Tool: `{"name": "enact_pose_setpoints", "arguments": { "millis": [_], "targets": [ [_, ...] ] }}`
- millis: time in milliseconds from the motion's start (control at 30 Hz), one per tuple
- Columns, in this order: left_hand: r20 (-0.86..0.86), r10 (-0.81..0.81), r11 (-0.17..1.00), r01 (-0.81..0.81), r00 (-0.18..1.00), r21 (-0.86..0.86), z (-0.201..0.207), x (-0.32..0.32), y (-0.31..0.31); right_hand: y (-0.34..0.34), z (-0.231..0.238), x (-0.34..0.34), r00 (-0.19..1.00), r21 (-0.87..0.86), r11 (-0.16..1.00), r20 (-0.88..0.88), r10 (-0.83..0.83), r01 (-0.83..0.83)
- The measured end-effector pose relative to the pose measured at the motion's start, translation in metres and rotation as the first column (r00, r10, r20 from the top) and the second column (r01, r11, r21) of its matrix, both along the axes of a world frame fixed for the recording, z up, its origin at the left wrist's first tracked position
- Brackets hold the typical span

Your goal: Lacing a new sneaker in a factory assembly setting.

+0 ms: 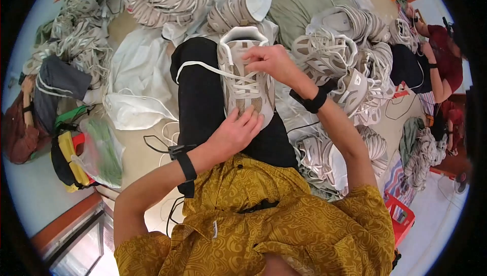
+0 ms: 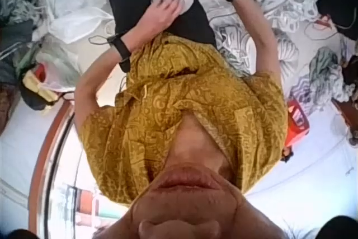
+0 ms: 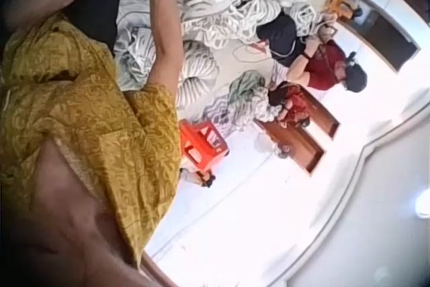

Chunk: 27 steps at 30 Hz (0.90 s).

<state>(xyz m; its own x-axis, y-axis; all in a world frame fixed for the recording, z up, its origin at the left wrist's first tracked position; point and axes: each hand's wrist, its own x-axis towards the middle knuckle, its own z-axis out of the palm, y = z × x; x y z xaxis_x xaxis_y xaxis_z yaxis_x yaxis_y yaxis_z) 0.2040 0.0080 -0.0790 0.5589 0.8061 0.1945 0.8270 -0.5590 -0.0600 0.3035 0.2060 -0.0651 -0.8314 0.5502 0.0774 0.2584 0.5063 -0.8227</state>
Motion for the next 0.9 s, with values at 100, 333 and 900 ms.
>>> {"name": "enact_pose_setpoints", "arguments": {
  "millis": [100,333,900],
  "targets": [
    [0.098,0.026,1.0,-0.025,0.995,-0.015,0.003,0.001,0.007,0.003,-0.003,0.0,0.999,-0.09,0.995,-0.006,-0.041,0.04],
    [0.555,0.272,0.962,-0.207,0.786,-0.179,0.025,-0.064,0.048,0.011,-0.013,-0.001,0.996,-0.223,0.972,-0.034,-0.084,0.074],
    [0.269,0.183,0.983,-0.18,0.945,-0.036,0.023,-0.123,0.082,0.035,0.014,0.06,0.966,-0.171,0.976,0.243,-0.093,0.137]
  ]
}}
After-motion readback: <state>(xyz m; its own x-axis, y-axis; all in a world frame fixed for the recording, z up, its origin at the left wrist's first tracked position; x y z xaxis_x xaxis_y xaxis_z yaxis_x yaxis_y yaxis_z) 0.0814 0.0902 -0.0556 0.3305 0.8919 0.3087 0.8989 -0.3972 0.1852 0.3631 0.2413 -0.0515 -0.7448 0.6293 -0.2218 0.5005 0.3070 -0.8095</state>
